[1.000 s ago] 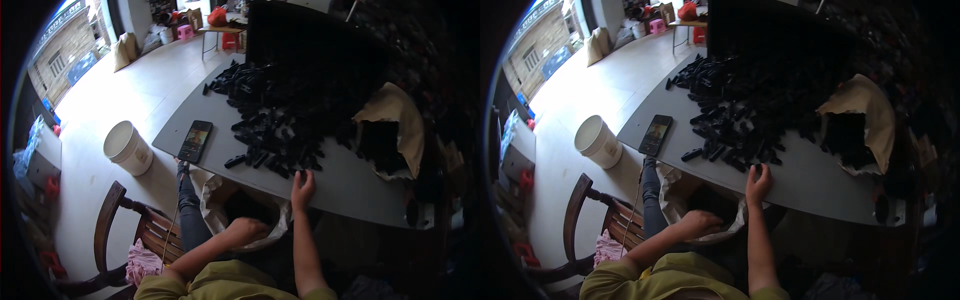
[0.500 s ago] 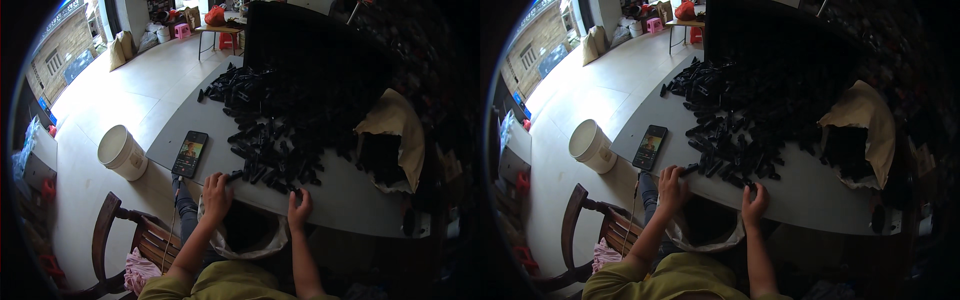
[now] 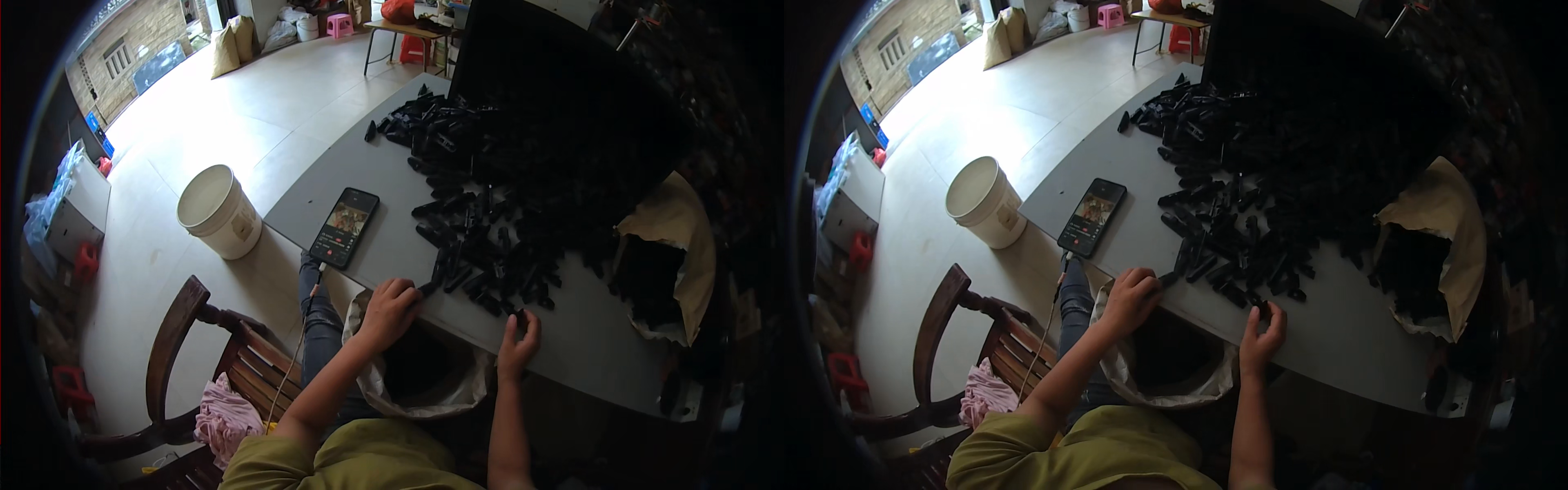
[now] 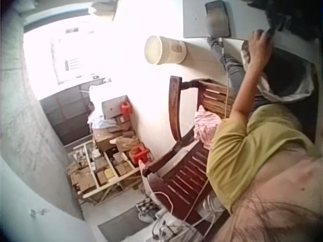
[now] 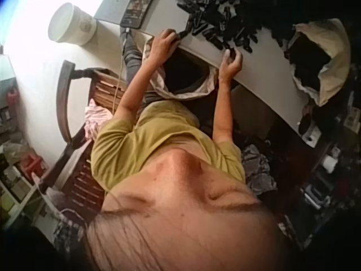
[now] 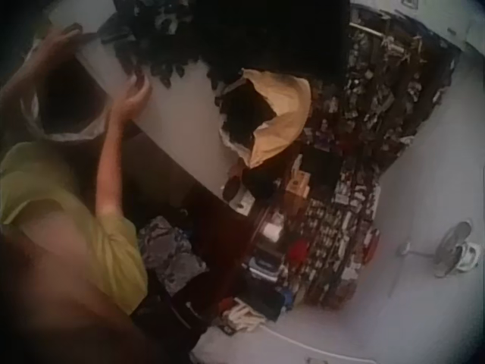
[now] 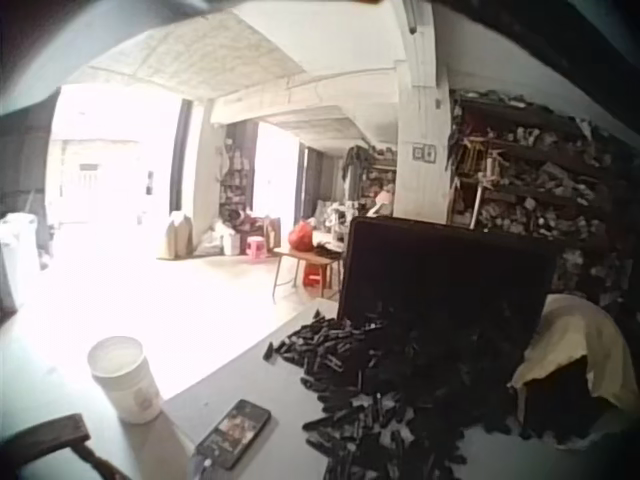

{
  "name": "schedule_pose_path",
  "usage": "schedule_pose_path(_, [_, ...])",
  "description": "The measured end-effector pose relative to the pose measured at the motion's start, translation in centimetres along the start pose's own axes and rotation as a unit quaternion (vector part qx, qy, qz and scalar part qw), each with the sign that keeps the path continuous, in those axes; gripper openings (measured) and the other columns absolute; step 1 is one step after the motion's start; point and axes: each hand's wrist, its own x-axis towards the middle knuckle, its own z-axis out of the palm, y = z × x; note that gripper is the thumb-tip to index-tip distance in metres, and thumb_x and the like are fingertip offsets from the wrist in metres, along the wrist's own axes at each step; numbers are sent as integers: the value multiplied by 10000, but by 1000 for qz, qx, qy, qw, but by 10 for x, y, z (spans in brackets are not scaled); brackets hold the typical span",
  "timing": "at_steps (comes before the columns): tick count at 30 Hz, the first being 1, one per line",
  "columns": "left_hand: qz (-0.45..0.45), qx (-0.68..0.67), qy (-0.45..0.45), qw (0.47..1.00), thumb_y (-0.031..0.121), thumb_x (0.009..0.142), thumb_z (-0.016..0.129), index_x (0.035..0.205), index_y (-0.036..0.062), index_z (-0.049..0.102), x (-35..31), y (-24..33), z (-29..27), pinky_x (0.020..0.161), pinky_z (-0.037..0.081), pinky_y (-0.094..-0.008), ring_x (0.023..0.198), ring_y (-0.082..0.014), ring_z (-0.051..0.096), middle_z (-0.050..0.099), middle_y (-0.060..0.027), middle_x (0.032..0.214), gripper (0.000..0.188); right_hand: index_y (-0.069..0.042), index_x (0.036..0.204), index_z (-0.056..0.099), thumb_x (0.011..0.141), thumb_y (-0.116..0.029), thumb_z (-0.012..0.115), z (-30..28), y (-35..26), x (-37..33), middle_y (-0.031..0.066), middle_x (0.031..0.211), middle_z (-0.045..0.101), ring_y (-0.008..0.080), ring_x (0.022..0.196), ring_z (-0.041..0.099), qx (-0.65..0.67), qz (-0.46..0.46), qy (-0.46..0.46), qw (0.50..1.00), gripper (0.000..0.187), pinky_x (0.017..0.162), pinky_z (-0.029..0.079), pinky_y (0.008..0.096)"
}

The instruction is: The person connects plastic pieces together by hand and places the assembled components into a bag.

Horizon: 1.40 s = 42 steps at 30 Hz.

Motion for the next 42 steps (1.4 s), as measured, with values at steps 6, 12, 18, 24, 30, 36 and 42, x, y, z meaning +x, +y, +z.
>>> schedule_pose_path(6, [-30, -130, -84, 987, 32, 736, 669, 980, 39, 569, -3, -6, -6, 799, 464, -397, 936, -348, 565, 567, -128, 1001, 263, -2, 1046, 607, 833, -174, 686, 8, -20, -10, 119, 894, 638, 223, 805, 632, 47, -85, -189, 977, 285, 731, 497, 321])
schedule_pose_path(12, [37, -199, -203, 958, 6, 719, 679, 965, 27, 592, 35, 4, 0, 832, 471, -376, 973, -328, 580, 588, -127, 1004, 261, 5, 1036, 625, 837, -113, 691, 11, -29, 9, 31, 816, 612, 108, 682, 561, 69, 5, -233, 970, 241, 622, 462, 243])
schedule_pose_path(18, [64, -237, -247, 937, 21, 696, 719, 914, 15, 616, 35, 2, 7, 808, 490, -354, 934, -307, 602, 603, -107, 1020, 240, 10, 968, 656, 761, -58, 731, 5, -39, 7, 41, 776, 579, 105, 605, 524, 63, -34, -287, 955, 231, 540, 424, 232])
schedule_pose_path(24, [45, -233, -219, 946, 10, 682, 727, 902, 15, 618, 36, 12, 18, 809, 489, -349, 935, -299, 607, 613, -99, 1011, 246, 0, 953, 670, 707, -37, 758, -4, -33, 11, 41, 773, 567, 108, 591, 510, 41, -37, -291, 955, 263, 518, 410, 243])
schedule_pose_path(30, [29, -254, -228, 939, 15, 657, 751, 860, 1, 623, 38, 6, 17, 799, 497, -346, 906, -280, 623, 637, -94, 971, 241, 8, 926, 675, 664, -17, 776, -9, -23, 20, 33, 771, 548, 116, 629, 519, 23, -89, -299, 950, 282, 525, 411, 250])
schedule_pose_path(36, [38, -284, -232, 930, 6, 642, 747, 841, -2, 632, 43, 3, 21, 791, 504, -355, 908, -304, 620, 641, -110, 972, 230, 5, 910, 685, 631, -34, 790, 10, -26, 21, 52, 761, 550, 178, 660, 551, 52, -107, -300, 947, 301, 566, 436, 289])
schedule_pose_path(42, [62, -242, -234, 940, 48, 695, 741, 898, 3, 634, 32, 12, 16, 818, 499, -349, 919, -296, 621, 634, -115, 998, 235, -10, 918, 689, 648, -76, 787, 4, -29, 4, 66, 745, 551, 215, 650, 552, -16, -142, -251, 957, 295, 586, 447, 307])
